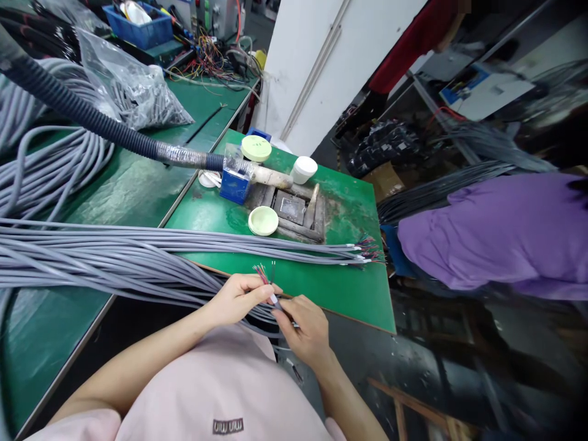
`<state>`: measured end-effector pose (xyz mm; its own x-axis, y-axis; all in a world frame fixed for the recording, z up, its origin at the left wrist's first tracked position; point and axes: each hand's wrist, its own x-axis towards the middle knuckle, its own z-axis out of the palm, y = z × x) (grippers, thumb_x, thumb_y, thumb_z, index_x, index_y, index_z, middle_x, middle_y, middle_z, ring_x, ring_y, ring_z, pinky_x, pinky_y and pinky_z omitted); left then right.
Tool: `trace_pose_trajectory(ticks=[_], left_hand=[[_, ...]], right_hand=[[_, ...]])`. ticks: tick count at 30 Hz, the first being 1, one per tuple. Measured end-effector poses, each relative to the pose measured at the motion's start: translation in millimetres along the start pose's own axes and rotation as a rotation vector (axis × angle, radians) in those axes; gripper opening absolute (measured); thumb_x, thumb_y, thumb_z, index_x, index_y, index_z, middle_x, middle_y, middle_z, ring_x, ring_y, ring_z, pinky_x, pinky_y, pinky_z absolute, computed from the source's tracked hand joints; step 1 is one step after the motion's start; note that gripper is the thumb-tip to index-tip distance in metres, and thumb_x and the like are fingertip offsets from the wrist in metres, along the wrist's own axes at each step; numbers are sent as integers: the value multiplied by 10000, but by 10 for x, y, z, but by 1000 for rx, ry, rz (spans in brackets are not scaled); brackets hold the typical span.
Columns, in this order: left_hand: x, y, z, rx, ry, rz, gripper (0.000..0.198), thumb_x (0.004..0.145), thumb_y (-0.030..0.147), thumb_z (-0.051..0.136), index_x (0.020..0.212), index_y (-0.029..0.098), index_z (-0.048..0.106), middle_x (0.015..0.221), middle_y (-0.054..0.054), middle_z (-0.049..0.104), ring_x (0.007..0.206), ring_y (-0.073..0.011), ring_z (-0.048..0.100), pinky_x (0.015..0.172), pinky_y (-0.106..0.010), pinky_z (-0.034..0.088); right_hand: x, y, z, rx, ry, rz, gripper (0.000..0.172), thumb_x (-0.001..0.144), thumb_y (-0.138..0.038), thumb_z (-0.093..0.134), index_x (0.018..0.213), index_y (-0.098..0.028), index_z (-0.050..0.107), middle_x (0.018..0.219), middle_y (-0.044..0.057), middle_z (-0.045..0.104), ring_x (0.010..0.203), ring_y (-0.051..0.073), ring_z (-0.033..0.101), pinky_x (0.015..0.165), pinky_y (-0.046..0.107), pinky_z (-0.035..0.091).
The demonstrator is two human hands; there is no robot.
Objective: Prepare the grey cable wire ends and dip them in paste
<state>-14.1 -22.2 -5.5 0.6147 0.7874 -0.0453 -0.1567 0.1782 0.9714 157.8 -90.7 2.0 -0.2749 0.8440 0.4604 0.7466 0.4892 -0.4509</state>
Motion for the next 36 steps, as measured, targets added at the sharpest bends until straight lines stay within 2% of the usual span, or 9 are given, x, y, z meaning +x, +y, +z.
trace_pose_trajectory(ticks=[10, 24, 28, 30, 32, 35, 36], left_hand=[[15, 10, -10, 119, 17, 36, 370, 867, 426, 537, 744, 142, 740, 770, -78, 727, 812, -188, 671, 741, -270, 509], [32, 2, 12, 95, 26, 47, 419, 872, 456, 515, 705, 131, 720, 713, -79, 701, 831, -200, 676, 734, -266, 496], [51, 9, 21, 117, -42, 24, 452, 902, 466, 451, 765, 127, 716, 766, -77, 706, 833, -189, 662, 726, -260, 495], [64, 16, 0, 235, -107, 35, 404, 913, 435, 443, 908, 136, 715, 834, -72, 711, 810, -174, 645, 719, -263, 489], [90, 15, -52, 472, -122, 107, 341, 906, 390, 478, 1041, 157, 687, 893, -71, 707, 811, -173, 623, 739, -285, 477], [179, -15, -174, 889, -13, 272, 293, 901, 320, 496, 1088, 168, 663, 976, -97, 687, 893, -210, 588, 806, -349, 450], [226, -31, -214, 1006, 39, 311, 283, 904, 299, 487, 1089, 168, 657, 1009, -108, 676, 928, -227, 573, 817, -370, 441]], right_hand=[[-6, 14, 4, 43, -26, 19, 144, 901, -196, 479, 874, -160, 617, 616, 17, 579, 561, 132, 478, 554, 280, 353], [9, 28, 17, 60, -49, 40, 175, 913, -191, 447, 838, -159, 602, 600, 8, 556, 550, 127, 457, 544, 276, 338], [6, 19, 9, 50, -50, 80, 179, 910, -203, 452, 836, -170, 611, 623, 16, 604, 555, 127, 499, 550, 268, 366], [-86, 43, -43, 47, -27, 149, 169, 904, -219, 465, 844, -180, 618, 651, 20, 639, 576, 131, 550, 572, 258, 407], [-292, 115, -139, 23, 15, 290, 172, 903, -252, 474, 834, -190, 619, 660, 20, 664, 594, 136, 601, 589, 246, 443], [-781, 286, -330, -112, 36, 631, 275, 907, -343, 458, 713, -202, 594, 551, 6, 638, 474, 134, 582, 491, 230, 419], [-952, 338, -386, -159, -26, 717, 341, 901, -375, 451, 623, -211, 561, 472, -6, 597, 398, 130, 538, 430, 227, 375]])
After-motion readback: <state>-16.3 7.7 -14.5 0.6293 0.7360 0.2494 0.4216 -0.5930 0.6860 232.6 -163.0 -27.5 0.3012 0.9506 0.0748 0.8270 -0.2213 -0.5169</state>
